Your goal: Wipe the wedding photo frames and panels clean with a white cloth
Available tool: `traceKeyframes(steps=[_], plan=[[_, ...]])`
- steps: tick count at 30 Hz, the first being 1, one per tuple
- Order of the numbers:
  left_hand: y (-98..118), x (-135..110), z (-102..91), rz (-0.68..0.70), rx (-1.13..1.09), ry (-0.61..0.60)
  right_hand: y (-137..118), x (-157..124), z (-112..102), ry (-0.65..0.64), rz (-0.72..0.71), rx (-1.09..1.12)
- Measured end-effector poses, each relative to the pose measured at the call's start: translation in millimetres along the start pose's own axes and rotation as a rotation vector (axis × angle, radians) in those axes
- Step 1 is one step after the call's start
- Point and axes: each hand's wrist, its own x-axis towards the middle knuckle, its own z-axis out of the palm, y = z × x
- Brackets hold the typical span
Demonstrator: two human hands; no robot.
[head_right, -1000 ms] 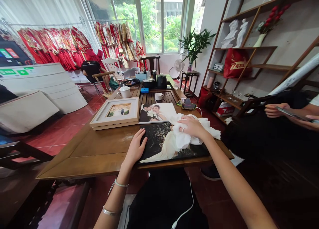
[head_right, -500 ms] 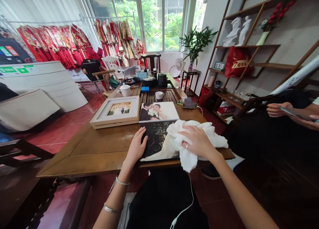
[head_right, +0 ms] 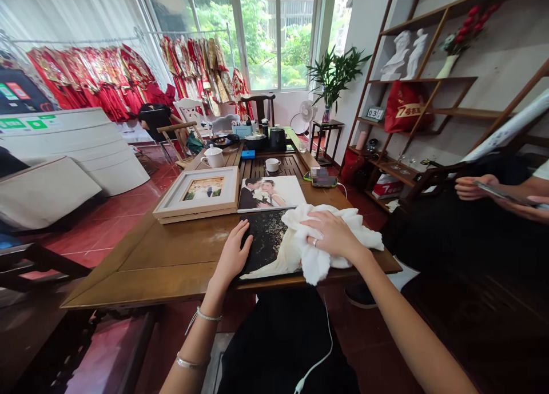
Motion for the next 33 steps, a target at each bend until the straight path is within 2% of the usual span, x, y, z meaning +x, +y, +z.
traceKeyframes(steps=[4,8,11,15,18,21,24,29,33], plan=[[-1,0,-0.2,0.002,0.003,0.000,-3,32,0,-0.052,0.114,-0.049],[0,0,0.7,0.000,0.000,0.009,-18,38,-1,-0.042,0.179,-0.083],[0,0,1.4,-0.001,-0.008,0.021,-32,23,0,0.000,0.109,-0.077],[1,0,1.5,0.000,-0.001,0.018,-50,-11,1,0.035,-0.036,-0.023],[1,0,1.4,-0.002,0.009,0.010,-59,-33,-4,0.018,-0.121,0.039],[0,0,1.8,0.006,0.002,0.019,-56,-41,-10,-0.037,-0.168,0.107],[-1,0,2.7,0.012,-0.009,0.028,-42,-31,-10,-0.051,-0.157,0.138],[-4,-1,3.6,0.023,-0.023,0.040,-13,12,3,0.017,-0.050,0.073],[-2,-1,2.3,0.009,-0.005,0.018,-13,47,4,-0.019,0.052,0.008]])
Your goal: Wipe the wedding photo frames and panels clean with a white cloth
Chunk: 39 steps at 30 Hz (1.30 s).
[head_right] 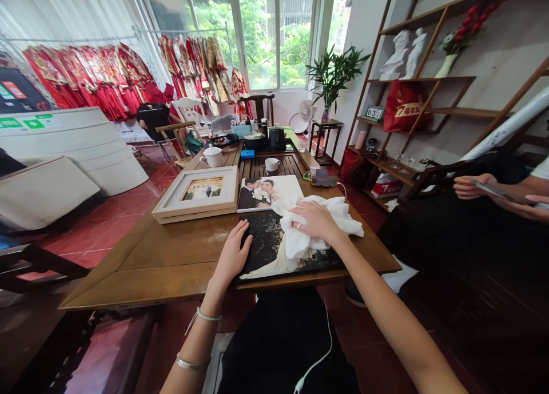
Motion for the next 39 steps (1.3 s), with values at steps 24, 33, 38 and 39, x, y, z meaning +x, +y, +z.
traceKeyframes(steps=[24,33,38,39], plan=[[0,0,1.5,0.007,-0.023,0.026,-9,-58,-17,-0.089,-0.260,0.269],[2,0,-0.6,0.002,-0.001,-0.003,-27,14,2,-0.037,-0.135,0.091],[0,-1,-0.8,0.016,-0.019,-0.008,-64,0,10,-0.011,-0.212,0.069],[-1,-1,-0.8,0.025,-0.023,-0.015,-69,-9,10,-0.013,-0.247,0.079]])
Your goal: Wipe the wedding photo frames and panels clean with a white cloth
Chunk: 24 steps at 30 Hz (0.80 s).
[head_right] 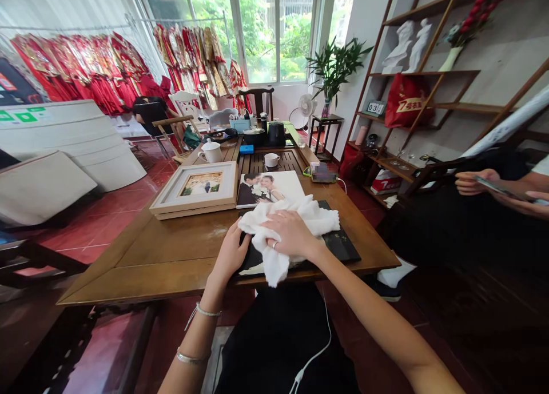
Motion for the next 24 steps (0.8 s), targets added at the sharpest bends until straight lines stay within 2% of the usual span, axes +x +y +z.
traceKeyframes(steps=[6,9,11,14,20,24], plan=[[-4,1,-0.6,0.026,0.003,-0.018,-27,-53,-11,-0.047,-0.120,0.101],[-2,1,-0.6,0.001,-0.005,-0.002,-27,-61,-15,-0.071,-0.117,0.119],[-1,1,-1.0,0.005,-0.011,-0.003,-22,-53,-14,-0.067,-0.082,0.099],[5,1,-3.2,0.030,-0.030,0.022,-12,-27,-10,-0.057,-0.027,0.048],[19,3,-11.4,0.002,-0.054,0.250,-4,35,-9,-0.101,0.002,0.002],[15,4,-13.0,0.019,-0.064,0.322,-15,56,-10,-0.158,-0.048,-0.017]])
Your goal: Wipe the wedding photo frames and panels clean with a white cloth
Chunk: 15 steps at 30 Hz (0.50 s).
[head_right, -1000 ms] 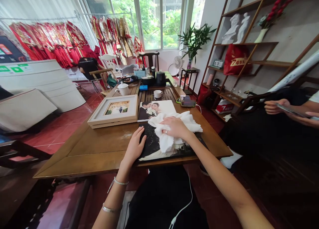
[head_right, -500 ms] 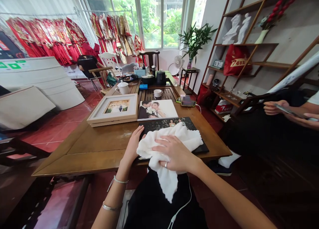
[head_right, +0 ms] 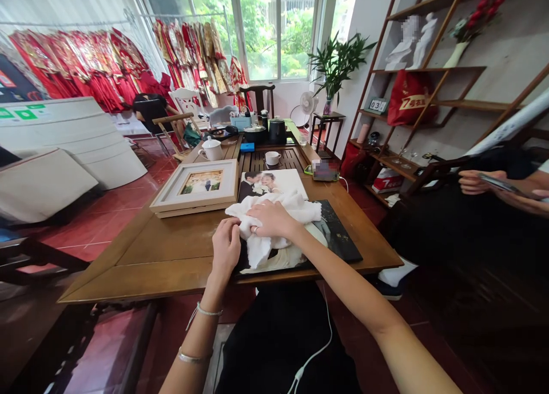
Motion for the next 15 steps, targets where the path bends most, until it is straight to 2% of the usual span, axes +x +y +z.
traceKeyframes(steps=[4,8,11,15], plan=[[-7,-1,3.2,-0.040,-0.036,0.055,-15,-3,2,-0.015,-0.073,0.006],[-5,-3,4.9,-0.030,-0.057,0.051,-28,-21,9,0.021,-0.084,0.013],[0,-3,2.5,-0.005,-0.080,-0.031,-34,-38,12,0.056,-0.091,-0.005],[4,-2,-0.1,-0.062,-0.155,-0.204,-37,-64,13,0.072,-0.120,0.038]])
